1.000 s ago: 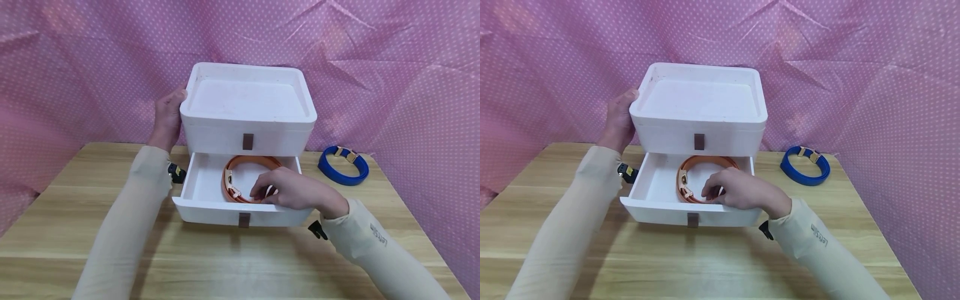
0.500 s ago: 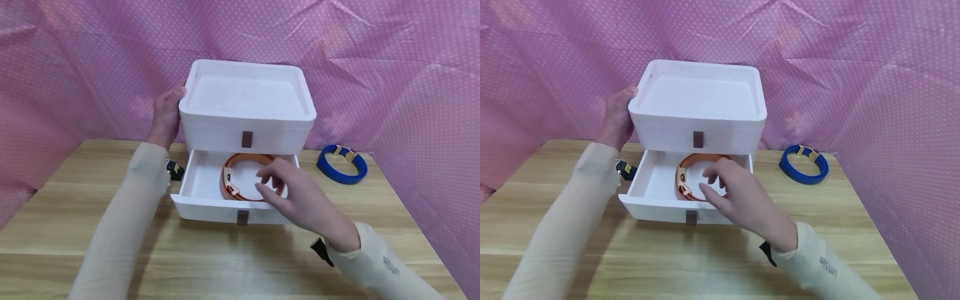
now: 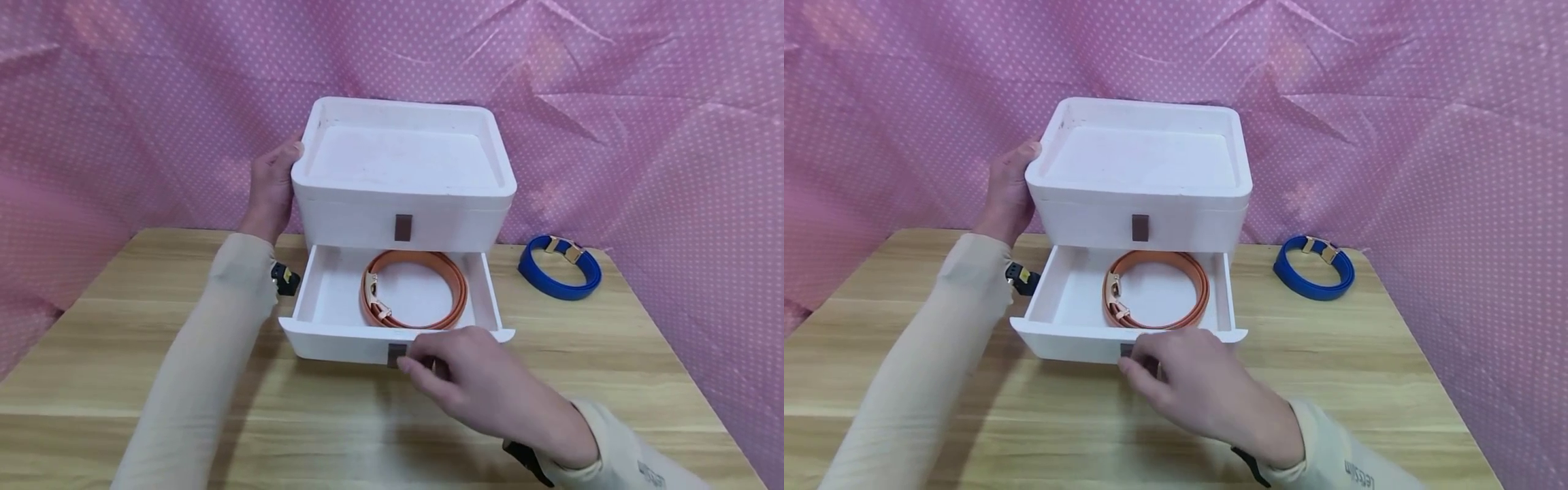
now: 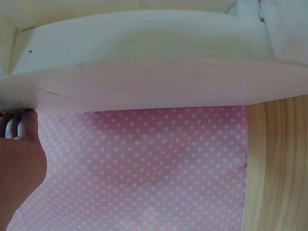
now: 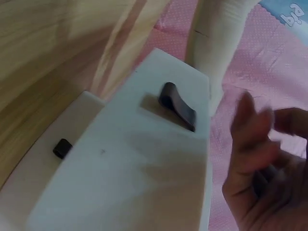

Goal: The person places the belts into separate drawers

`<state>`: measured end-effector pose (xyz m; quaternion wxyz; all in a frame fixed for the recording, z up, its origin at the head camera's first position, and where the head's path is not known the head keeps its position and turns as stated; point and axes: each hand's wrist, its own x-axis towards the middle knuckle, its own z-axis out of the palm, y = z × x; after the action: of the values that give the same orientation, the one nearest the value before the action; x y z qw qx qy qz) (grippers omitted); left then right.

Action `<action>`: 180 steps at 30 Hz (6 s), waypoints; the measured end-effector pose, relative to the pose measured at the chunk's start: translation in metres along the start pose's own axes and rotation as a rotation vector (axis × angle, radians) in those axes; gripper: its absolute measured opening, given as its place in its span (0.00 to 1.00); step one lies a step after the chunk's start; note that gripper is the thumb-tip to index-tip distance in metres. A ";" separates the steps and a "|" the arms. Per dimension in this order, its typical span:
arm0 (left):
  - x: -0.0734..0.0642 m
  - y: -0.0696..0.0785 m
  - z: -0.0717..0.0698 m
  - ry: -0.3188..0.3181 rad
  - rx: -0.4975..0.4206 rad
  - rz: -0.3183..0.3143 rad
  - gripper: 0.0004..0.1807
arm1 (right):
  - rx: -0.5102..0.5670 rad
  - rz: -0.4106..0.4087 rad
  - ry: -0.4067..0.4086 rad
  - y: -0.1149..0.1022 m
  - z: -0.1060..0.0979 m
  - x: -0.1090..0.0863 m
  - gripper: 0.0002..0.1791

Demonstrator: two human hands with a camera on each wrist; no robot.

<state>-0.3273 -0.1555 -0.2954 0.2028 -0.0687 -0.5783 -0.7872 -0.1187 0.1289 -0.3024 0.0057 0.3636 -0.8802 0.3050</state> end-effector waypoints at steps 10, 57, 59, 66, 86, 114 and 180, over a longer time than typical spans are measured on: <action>-0.001 0.002 -0.001 -0.007 -0.002 0.014 0.17 | 0.114 0.269 -0.261 0.017 0.021 -0.005 0.12; -0.003 0.003 -0.003 -0.027 0.075 0.000 0.19 | 1.010 0.287 -0.114 0.037 0.064 -0.003 0.16; -0.002 0.002 -0.003 -0.029 0.075 0.002 0.19 | 1.009 0.286 -0.117 0.036 0.063 -0.003 0.16; -0.002 0.002 -0.003 -0.023 0.056 -0.007 0.19 | 1.002 0.264 -0.111 0.037 0.062 -0.001 0.17; 0.001 0.000 -0.004 -0.023 0.024 -0.002 0.19 | 1.020 0.275 -0.088 0.036 0.061 0.005 0.19; 0.011 -0.003 -0.005 -0.057 0.074 -0.001 0.21 | 1.049 0.272 -0.010 0.038 0.065 0.021 0.20; 0.007 0.000 -0.002 -0.038 0.046 -0.008 0.19 | 1.050 0.318 0.148 0.043 0.068 0.031 0.18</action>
<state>-0.3334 -0.1592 -0.2941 0.1902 -0.0767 -0.6001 -0.7732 -0.1550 0.0962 -0.3739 -0.1606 0.1580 -0.6514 0.7245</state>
